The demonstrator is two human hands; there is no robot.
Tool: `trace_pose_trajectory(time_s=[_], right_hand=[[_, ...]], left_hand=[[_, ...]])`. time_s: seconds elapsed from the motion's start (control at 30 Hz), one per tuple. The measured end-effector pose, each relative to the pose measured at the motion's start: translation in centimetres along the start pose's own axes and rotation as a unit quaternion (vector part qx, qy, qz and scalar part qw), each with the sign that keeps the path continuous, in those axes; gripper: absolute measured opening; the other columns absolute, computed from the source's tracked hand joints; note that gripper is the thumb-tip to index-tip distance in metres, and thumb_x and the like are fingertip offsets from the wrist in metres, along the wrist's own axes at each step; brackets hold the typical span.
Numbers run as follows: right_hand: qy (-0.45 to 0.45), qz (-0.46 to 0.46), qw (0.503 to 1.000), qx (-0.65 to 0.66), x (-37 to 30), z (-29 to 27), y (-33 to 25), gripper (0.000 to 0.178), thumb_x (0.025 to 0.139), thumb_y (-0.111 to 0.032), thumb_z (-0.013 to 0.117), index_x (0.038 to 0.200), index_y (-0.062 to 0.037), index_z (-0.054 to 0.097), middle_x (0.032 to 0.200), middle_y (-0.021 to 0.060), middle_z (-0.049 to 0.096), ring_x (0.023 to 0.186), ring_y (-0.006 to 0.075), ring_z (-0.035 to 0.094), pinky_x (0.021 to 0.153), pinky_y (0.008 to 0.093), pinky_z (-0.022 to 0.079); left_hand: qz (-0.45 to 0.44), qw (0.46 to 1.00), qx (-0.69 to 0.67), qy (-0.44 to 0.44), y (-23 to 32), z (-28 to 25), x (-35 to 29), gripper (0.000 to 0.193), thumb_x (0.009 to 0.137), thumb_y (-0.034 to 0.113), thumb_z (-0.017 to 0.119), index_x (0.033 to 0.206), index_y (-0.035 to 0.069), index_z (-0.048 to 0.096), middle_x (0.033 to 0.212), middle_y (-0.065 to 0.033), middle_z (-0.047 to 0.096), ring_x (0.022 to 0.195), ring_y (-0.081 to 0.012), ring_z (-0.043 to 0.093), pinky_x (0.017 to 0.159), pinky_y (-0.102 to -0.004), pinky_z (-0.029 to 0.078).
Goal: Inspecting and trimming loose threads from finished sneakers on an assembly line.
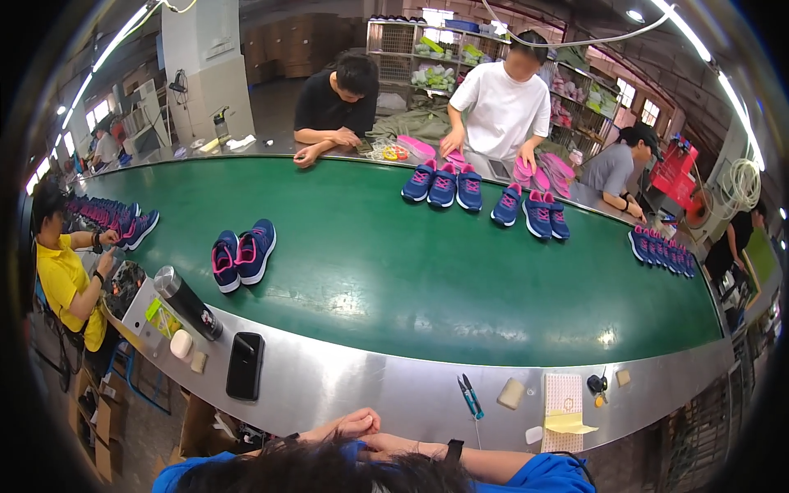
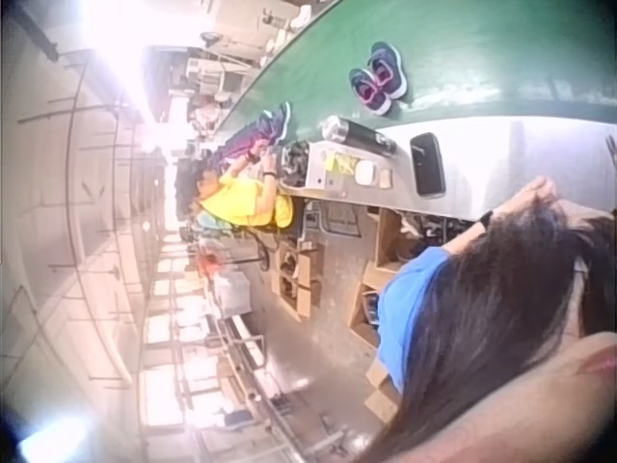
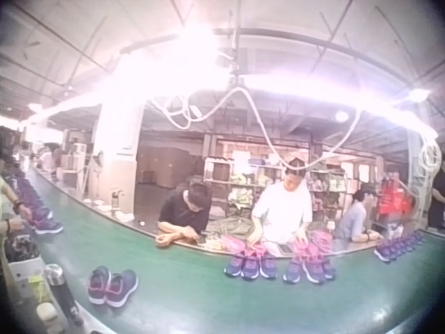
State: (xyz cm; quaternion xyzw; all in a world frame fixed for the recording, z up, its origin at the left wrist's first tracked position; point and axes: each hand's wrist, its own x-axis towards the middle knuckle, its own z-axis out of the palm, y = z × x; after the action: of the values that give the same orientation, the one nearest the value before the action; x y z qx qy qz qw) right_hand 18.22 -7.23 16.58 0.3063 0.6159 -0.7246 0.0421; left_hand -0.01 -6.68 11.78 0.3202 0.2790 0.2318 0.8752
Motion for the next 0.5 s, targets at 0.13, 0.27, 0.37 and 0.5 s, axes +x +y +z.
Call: trace_pose_trajectory(time_s=[0.13,0.27,0.37,0.5], right_hand=[[-0.032,-0.148,0.987,0.048,-1.5,0.4,-2.5,0.041,0.097,-0.025,0.051,0.131,-0.0026,0.049,0.117,0.0074,0.060,0.112,0.0188,0.052,0.104,0.0311,0.035],[-0.049,-0.120,0.990,0.049,-1.7,0.5,-2.9,0.042,0.097,-0.026,0.051,0.132,-0.0029,0.049,0.118,0.0074,0.060,0.113,0.0191,0.052,0.104,0.0314,0.035],[-0.064,-0.096,0.992,0.051,-1.8,0.6,-3.0,0.042,0.098,-0.026,0.051,0.133,-0.0033,0.049,0.119,0.0074,0.060,0.113,0.0193,0.052,0.104,0.0317,0.035],[-0.085,-0.064,0.993,0.052,-1.8,0.7,-3.2,0.043,0.098,-0.027,0.051,0.134,-0.0037,0.048,0.120,0.0074,0.059,0.114,0.0197,0.052,0.105,0.0321,0.034]], left_hand=[[0.009,1.000,0.023,-0.003,-0.2,-0.3,0.2,0.023,0.094,0.027,0.060,0.096,0.005,0.062,0.090,-0.0007,0.057,0.085,-0.0076,0.053,0.078,-0.0241,0.046],[0.014,0.998,0.055,-0.003,-1.5,-0.7,0.5,0.022,0.094,0.026,0.059,0.097,0.005,0.062,0.090,-0.0009,0.057,0.085,-0.0078,0.054,0.078,-0.0243,0.046],[0.014,0.997,0.081,-0.003,-3.6,-0.2,1.1,0.021,0.094,0.025,0.059,0.097,0.004,0.062,0.090,-0.0010,0.058,0.085,-0.0080,0.054,0.078,-0.0245,0.046],[0.016,0.993,0.116,-0.003,-4.8,-0.3,1.3,0.020,0.094,0.024,0.058,0.097,0.004,0.062,0.090,-0.0012,0.058,0.085,-0.0082,0.054,0.078,-0.0248,0.046]])
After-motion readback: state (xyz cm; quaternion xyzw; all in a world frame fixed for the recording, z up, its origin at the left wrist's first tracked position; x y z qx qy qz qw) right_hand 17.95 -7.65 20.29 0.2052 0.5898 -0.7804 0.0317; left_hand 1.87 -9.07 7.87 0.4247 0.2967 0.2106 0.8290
